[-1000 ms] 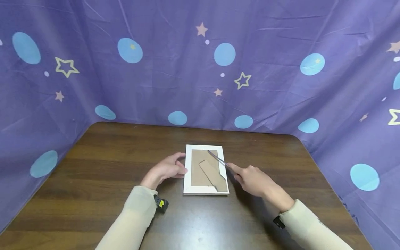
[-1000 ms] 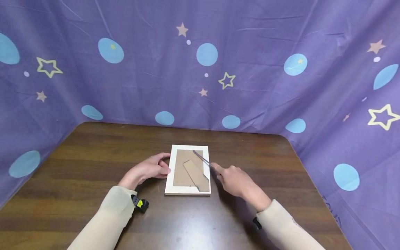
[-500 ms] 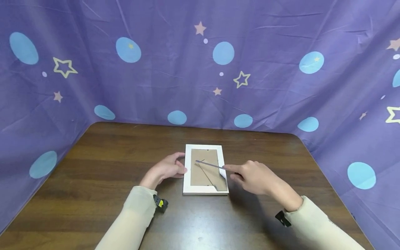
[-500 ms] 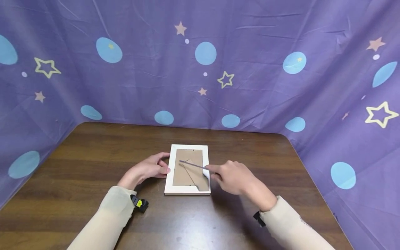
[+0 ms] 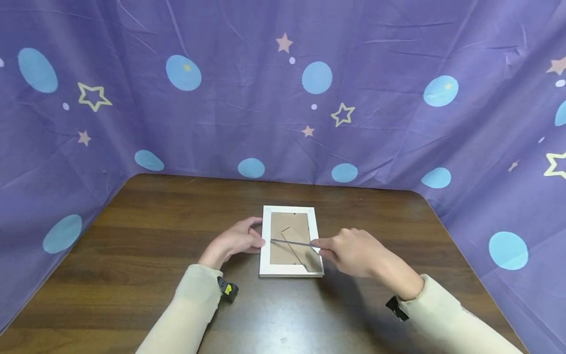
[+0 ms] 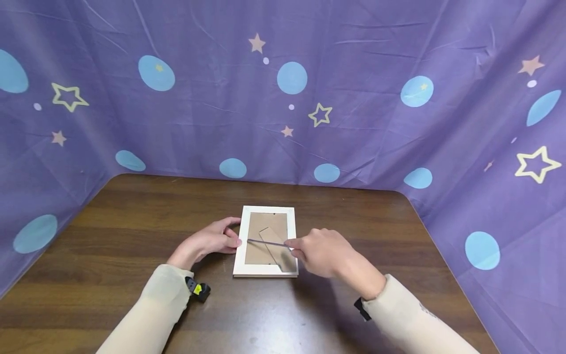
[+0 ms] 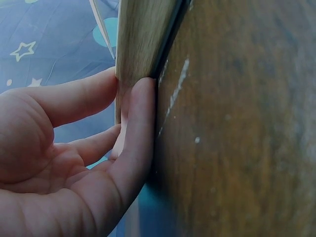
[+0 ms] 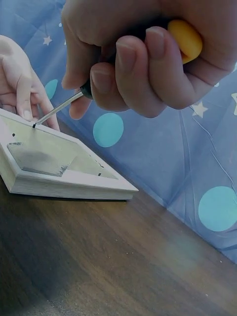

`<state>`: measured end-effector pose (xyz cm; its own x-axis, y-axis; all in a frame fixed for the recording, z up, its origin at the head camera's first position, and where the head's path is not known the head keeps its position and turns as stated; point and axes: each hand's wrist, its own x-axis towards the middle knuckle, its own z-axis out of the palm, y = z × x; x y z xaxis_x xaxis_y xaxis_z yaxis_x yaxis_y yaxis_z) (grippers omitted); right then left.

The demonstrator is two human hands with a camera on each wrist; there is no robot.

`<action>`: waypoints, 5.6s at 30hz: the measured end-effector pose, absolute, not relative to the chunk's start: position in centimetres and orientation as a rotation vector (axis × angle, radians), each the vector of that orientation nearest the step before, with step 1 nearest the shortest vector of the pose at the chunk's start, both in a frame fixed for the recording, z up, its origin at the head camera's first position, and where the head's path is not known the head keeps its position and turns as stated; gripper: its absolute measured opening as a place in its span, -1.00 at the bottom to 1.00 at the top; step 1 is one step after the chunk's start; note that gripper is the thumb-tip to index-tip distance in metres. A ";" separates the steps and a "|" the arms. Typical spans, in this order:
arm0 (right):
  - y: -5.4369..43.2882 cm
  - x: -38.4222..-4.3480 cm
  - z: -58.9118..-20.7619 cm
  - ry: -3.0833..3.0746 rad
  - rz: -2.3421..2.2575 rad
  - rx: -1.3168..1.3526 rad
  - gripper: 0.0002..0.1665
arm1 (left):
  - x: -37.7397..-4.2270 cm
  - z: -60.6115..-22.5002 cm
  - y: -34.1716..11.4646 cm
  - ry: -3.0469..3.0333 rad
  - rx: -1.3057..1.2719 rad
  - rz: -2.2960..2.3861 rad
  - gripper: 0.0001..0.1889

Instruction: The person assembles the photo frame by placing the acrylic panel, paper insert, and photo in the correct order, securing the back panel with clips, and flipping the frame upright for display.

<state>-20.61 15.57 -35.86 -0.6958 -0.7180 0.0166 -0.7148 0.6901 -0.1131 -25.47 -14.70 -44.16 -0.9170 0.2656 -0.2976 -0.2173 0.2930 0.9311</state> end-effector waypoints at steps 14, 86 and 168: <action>14.2 -20.8 -34.7 2.934 0.087 -1.320 -0.64 | -25.5 -44.2 -14.9 2.170 0.037 1.657 -0.18; 16.3 -20.8 -37.4 2.670 -0.317 -0.983 -0.49 | -25.4 -43.7 -13.3 2.287 -0.037 1.576 -0.30; 23.3 -19.0 -38.5 3.046 -0.142 -1.389 -0.56 | -25.6 -44.0 -13.6 2.245 0.022 1.575 -0.34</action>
<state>-18.99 23.33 -38.54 -0.6384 -0.7364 0.2237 -0.7541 0.6567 0.0096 -25.56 -13.58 -44.00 -0.9213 0.2358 -0.3092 -0.2106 0.3659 0.9065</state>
